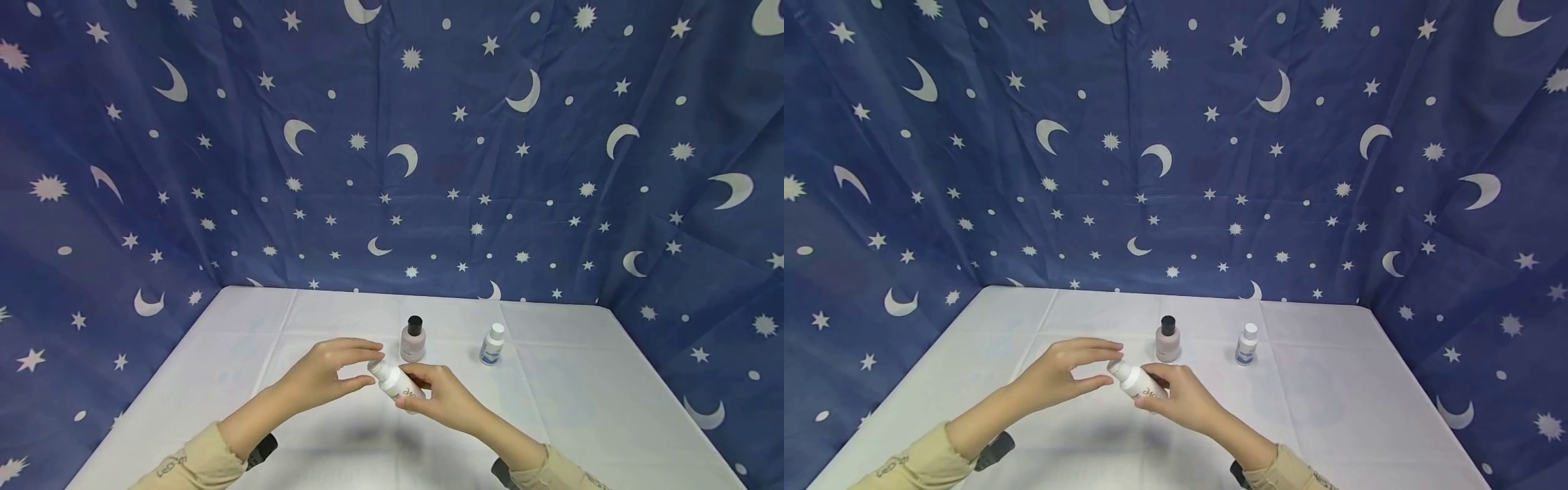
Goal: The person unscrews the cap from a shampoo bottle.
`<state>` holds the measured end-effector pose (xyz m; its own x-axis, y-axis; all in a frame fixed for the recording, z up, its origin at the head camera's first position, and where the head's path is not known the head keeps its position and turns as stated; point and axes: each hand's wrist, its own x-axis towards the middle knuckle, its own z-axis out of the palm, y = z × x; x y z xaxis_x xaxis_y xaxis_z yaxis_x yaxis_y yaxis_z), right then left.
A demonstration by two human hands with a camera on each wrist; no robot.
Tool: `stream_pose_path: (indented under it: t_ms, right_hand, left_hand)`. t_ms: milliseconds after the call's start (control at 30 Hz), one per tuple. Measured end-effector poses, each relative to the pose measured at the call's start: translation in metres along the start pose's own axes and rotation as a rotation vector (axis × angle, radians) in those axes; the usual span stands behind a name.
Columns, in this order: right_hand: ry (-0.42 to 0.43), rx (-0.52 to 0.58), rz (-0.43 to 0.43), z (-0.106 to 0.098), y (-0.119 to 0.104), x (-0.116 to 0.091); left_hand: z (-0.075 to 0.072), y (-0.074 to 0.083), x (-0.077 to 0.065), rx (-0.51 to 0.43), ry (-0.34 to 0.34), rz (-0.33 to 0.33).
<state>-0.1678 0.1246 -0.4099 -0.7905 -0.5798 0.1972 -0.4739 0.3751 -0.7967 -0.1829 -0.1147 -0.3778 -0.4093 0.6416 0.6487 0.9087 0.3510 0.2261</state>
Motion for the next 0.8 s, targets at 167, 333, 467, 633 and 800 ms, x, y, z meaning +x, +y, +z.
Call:
stream_pose_path:
  t_ms: [167, 333, 467, 633, 800]
  right_hand:
    - [-0.013, 0.021, 0.004, -0.0006, -0.0002, 0.0002]
    - [-0.024, 0.007, -0.022, -0.0007, 0.0003, 0.0034]
    - [-0.025, -0.002, -0.026, -0.0009, -0.0013, 0.0049]
    - [-0.017, -0.002, -0.026, -0.0023, -0.0013, 0.0041]
    - [-0.011, 0.005, -0.024, -0.0014, -0.0009, 0.0038]
  left_hand:
    - [-0.0014, 0.0003, 0.0002, -0.024, -0.05, 0.01]
    - [-0.0051, -0.0003, 0.0011, -0.037, -0.076, -0.008]
    - [-0.0078, 0.0006, 0.0024, -0.051, -0.092, -0.06]
    - [-0.0056, 0.0024, 0.0039, -0.053, -0.099, -0.135]
    - [-0.0026, 0.0028, 0.0036, -0.043, -0.1, -0.188]
